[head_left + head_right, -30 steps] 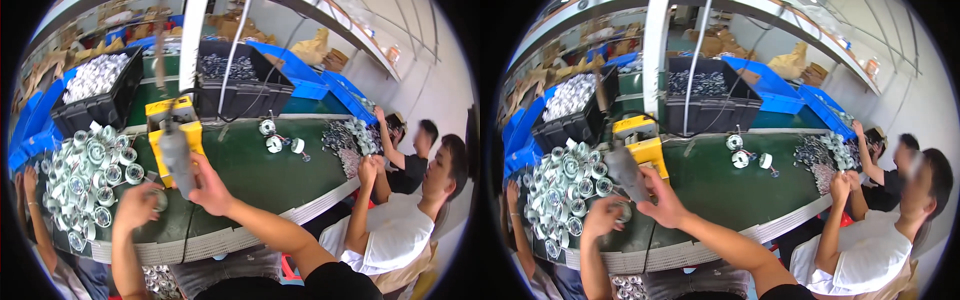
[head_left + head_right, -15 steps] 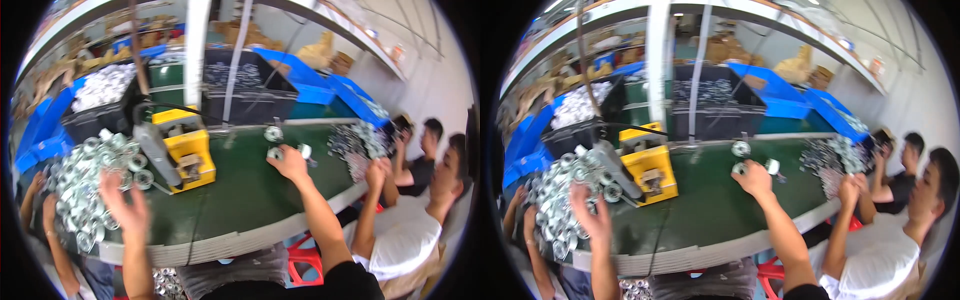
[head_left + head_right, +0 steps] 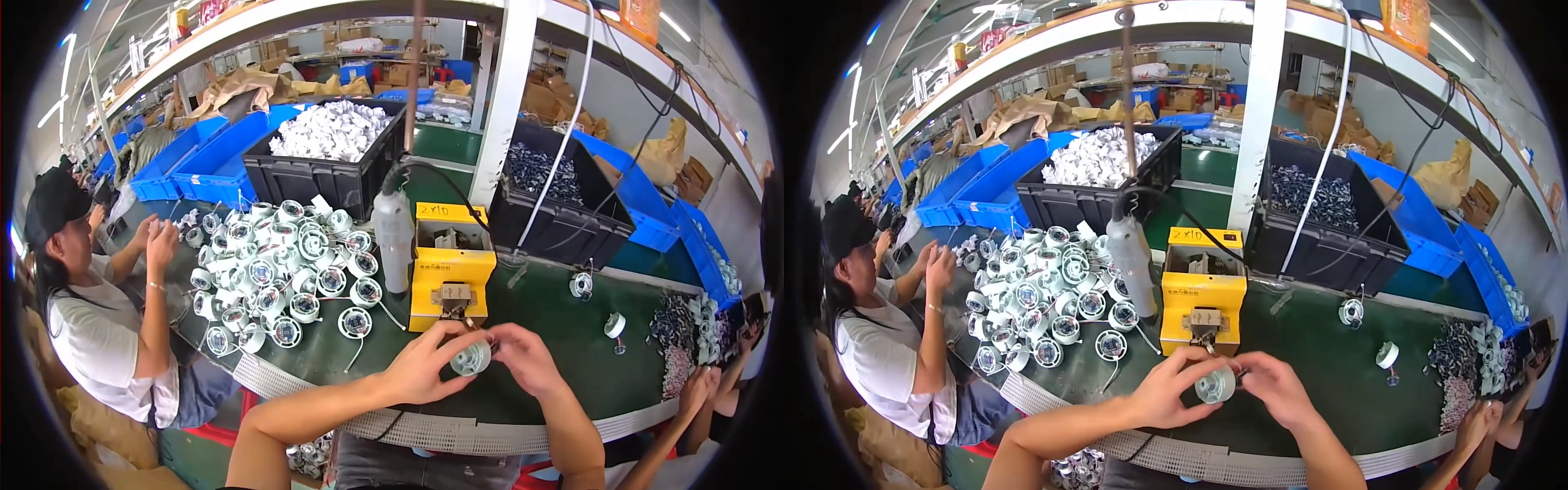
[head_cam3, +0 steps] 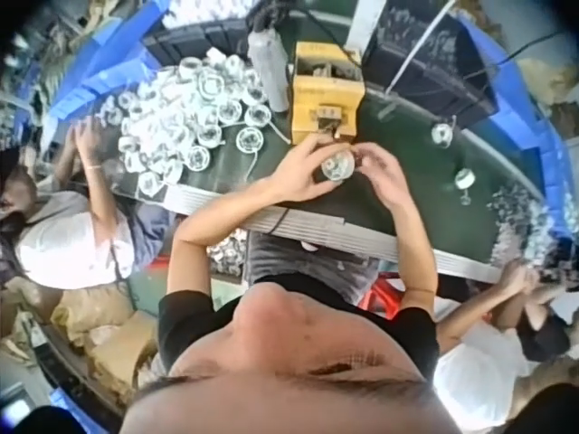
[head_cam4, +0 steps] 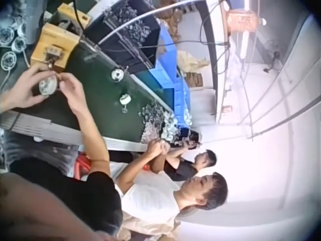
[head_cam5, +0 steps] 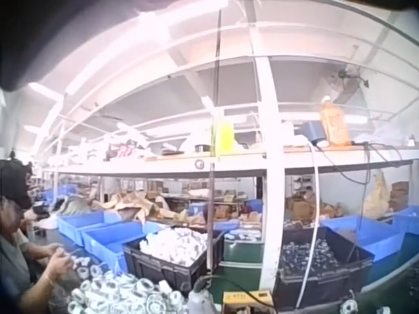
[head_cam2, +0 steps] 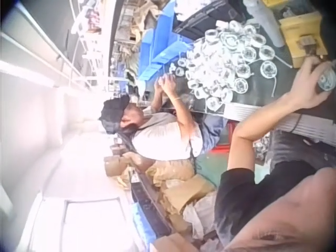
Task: The person assembles electronic components, wires, plastic housings, screws, and circuit boards on a production line using an electric screwdriver.
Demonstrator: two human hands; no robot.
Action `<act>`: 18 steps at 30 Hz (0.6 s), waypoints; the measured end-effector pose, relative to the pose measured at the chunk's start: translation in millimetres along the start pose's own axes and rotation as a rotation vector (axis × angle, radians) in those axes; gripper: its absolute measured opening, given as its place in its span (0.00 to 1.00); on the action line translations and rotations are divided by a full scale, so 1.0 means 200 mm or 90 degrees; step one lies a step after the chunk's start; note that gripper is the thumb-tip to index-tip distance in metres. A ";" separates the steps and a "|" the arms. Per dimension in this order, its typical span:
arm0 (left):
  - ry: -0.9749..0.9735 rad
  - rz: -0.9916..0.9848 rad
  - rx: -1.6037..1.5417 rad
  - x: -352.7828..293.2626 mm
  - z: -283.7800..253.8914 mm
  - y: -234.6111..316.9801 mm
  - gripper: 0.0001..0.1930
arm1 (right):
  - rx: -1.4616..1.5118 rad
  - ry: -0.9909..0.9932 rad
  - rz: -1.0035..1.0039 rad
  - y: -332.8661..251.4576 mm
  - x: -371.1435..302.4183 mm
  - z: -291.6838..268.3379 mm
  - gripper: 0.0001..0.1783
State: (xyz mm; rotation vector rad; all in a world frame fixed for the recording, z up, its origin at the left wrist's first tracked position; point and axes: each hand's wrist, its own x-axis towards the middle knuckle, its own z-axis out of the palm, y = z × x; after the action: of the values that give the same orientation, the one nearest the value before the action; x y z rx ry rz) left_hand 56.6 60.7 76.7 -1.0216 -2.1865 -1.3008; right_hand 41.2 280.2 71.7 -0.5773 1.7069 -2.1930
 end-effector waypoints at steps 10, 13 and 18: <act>-0.137 -0.193 -0.370 -0.04 0.05 -0.08 0.25 | 0.193 0.046 0.094 0.13 -0.01 -0.09 0.08; -0.192 -0.276 -0.554 -0.08 0.07 -0.11 0.23 | 0.283 -0.027 0.108 0.17 -0.05 -0.09 0.07; -0.205 -0.473 -0.856 -0.08 0.11 -0.13 0.17 | 0.354 -0.016 0.110 0.20 -0.07 -0.03 0.07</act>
State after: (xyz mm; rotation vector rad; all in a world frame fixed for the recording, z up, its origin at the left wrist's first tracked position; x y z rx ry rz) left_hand 47.7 66.1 40.4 -0.7600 -1.7385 -3.3569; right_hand 50.1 281.9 30.8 -0.2972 1.0106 -2.3663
